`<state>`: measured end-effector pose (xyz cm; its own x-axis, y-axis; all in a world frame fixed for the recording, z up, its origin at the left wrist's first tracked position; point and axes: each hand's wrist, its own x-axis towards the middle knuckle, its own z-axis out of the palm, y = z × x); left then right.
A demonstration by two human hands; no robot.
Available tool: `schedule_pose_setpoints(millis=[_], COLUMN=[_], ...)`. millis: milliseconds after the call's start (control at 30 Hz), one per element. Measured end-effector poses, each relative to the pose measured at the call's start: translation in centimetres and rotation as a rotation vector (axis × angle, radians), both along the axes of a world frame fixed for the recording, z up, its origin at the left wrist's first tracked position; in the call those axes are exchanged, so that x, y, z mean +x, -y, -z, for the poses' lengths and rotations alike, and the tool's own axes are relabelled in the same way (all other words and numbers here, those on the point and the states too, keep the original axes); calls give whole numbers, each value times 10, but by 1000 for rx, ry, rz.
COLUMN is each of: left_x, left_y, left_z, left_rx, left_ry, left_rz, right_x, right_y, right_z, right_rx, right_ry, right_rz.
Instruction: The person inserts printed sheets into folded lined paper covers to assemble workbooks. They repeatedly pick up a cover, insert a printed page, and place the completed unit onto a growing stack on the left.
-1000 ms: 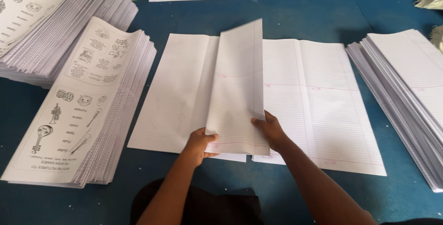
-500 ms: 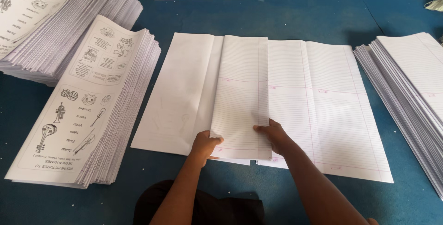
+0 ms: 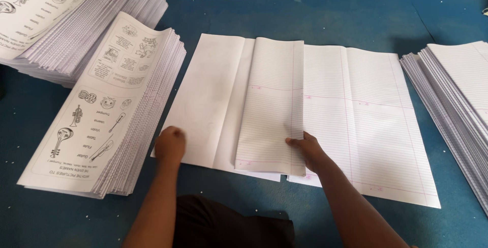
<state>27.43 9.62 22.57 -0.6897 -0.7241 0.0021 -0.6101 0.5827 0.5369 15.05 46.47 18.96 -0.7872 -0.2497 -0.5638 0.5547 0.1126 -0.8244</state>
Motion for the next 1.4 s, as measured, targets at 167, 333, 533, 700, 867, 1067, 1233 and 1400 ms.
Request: schedule_pose_setpoints(millis=[167,333,533,700,867,1067,1233,1400], left_x=[20,13,6,7,10,12,15,14], left_y=[15,11,10,13,13,13,13,13], left_z=[9,12,10,13,17,17,18,18], left_rx=[-123,-148,-159,-187,-250,-206,-160,-109], left_ry=[5,183,290,207,91,-68,-100,-129], left_rz=[-88,-103,-137,-180,-193,-162,-175,-156], right_x=[2,4,6,7,7,8,10,12], right_y=[-2,-3,-2,-2,-3,-3,-2,-2], right_z=[0,-2,-7,-9,-5,-4,-9,-12], right_rx=[11,-8,41,22,25,8,24,37], right_ry=[6,-1,39,28,30,19,37,36], right_rz=[-5,-1,27,13,4,0,16,14])
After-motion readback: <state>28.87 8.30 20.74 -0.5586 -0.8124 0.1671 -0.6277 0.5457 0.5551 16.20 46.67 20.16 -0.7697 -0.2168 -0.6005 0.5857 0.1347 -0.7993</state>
